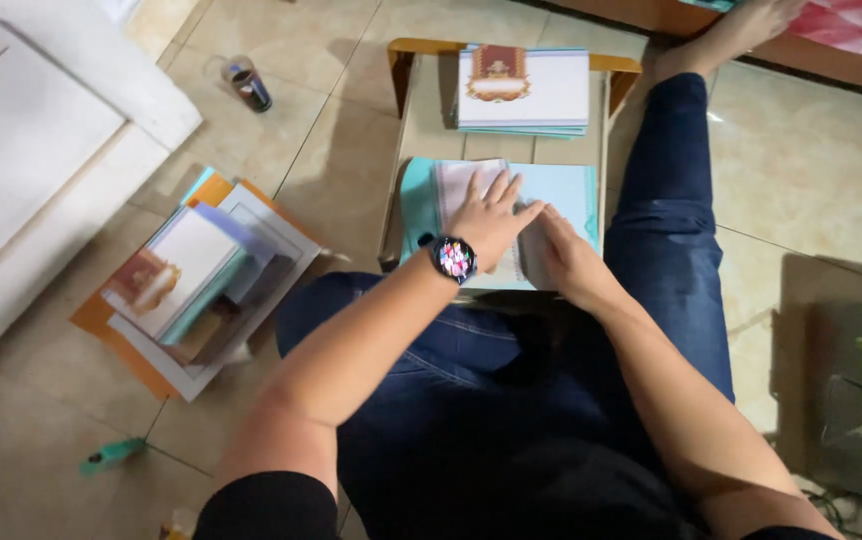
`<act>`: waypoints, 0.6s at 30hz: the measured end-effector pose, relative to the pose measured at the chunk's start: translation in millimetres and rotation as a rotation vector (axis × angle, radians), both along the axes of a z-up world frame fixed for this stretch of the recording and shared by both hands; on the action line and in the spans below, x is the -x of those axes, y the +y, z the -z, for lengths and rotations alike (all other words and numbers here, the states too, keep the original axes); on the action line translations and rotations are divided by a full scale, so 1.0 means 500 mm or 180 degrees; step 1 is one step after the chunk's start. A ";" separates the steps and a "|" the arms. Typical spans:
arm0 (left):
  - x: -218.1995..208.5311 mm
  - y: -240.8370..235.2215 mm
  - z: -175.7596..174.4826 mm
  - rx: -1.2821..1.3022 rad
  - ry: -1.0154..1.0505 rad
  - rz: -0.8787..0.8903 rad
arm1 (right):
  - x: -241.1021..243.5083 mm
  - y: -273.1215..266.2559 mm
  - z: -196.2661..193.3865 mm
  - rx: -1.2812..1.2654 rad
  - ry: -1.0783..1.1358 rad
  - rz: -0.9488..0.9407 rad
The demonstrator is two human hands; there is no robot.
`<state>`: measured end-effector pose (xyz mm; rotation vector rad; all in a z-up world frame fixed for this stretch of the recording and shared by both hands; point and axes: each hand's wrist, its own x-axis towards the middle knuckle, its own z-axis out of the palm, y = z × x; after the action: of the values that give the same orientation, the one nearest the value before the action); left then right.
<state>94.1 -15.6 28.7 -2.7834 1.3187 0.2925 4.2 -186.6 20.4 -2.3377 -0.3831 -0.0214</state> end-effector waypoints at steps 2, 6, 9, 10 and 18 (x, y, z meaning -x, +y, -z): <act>-0.025 0.000 -0.025 -0.0195 -0.0045 0.0127 | 0.007 -0.026 0.015 -0.0519 0.0142 0.0357; -0.046 0.031 -0.100 -0.0511 0.0011 0.0119 | -0.001 -0.041 0.031 -0.1972 0.0296 0.0989; -0.149 0.061 0.113 0.0297 0.0100 -0.0049 | 0.001 -0.040 0.038 -0.2130 0.0104 0.1186; -0.124 0.080 0.068 0.0283 0.0076 -0.0050 | 0.004 -0.041 0.036 -0.2148 0.0084 0.1177; 0.033 0.122 0.113 0.4197 0.0516 -0.3319 | 0.003 0.005 0.004 -0.0987 0.0429 0.0979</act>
<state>77.6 45.2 -27.8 -4.3274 -0.4065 -0.5961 2.6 -184.3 18.3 -2.0553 0.0478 -0.0661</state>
